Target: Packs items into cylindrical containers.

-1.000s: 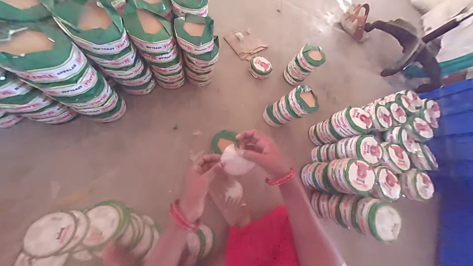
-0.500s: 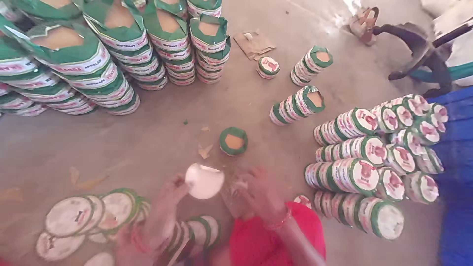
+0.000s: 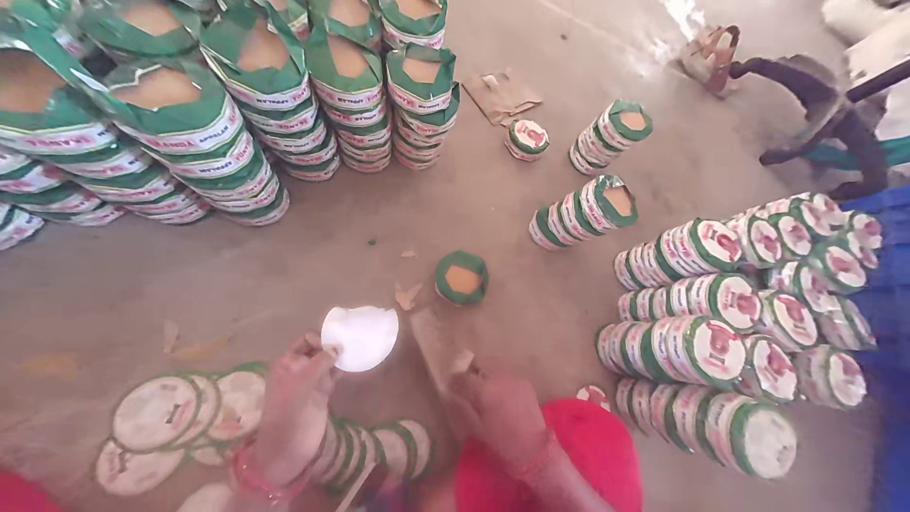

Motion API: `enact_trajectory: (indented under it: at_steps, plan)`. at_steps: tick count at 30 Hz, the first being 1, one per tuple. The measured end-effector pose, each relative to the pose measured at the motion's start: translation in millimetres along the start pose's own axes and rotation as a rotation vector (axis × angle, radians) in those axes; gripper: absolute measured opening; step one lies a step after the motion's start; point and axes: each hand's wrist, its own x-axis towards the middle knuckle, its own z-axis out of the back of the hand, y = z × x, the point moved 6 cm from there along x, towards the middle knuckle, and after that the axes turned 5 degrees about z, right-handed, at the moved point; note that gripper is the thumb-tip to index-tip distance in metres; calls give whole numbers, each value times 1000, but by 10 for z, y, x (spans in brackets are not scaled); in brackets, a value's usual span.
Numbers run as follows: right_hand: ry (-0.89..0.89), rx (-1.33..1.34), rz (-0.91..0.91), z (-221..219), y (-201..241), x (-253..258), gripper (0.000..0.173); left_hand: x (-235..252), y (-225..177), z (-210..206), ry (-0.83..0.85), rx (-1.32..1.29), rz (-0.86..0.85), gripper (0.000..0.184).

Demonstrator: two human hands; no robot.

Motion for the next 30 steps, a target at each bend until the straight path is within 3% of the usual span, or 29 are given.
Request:
enact_trajectory:
  at_steps: [2, 5, 11, 17, 20, 24, 26, 28, 30]
  plan:
    - [-251, 10, 41, 172, -68, 47, 26, -3, 51, 0, -9, 40, 17, 12]
    - [-348, 115, 31, 285, -170, 132, 34, -20, 78, -13, -21, 26, 22, 12]
    - [-24, -48, 186, -73, 84, 143, 35, 7, 116, 5, -12, 20, 5, 12]
    - [35, -305, 250, -320, 343, 100, 46, 14, 98, 41, -18, 15, 0, 11]
    - [147, -256, 210, -403, 390, 66, 44, 14, 55, 51, -29, 3, 0, 12]
    - [486, -143, 83, -441, 433, 68, 50, 20, 47, 77, -22, -20, -13, 12]
    - [529, -101, 85, -441, 452, 73, 47, 26, 50, 91, -26, -26, -16, 13]
    - [392, 16, 123, -399, 421, 64, 44, 30, 50, 111, -35, -17, -15, 13]
    - [58, 209, 143, -228, 304, 82, 43, 32, 69, 129, -38, 14, -15, 11]
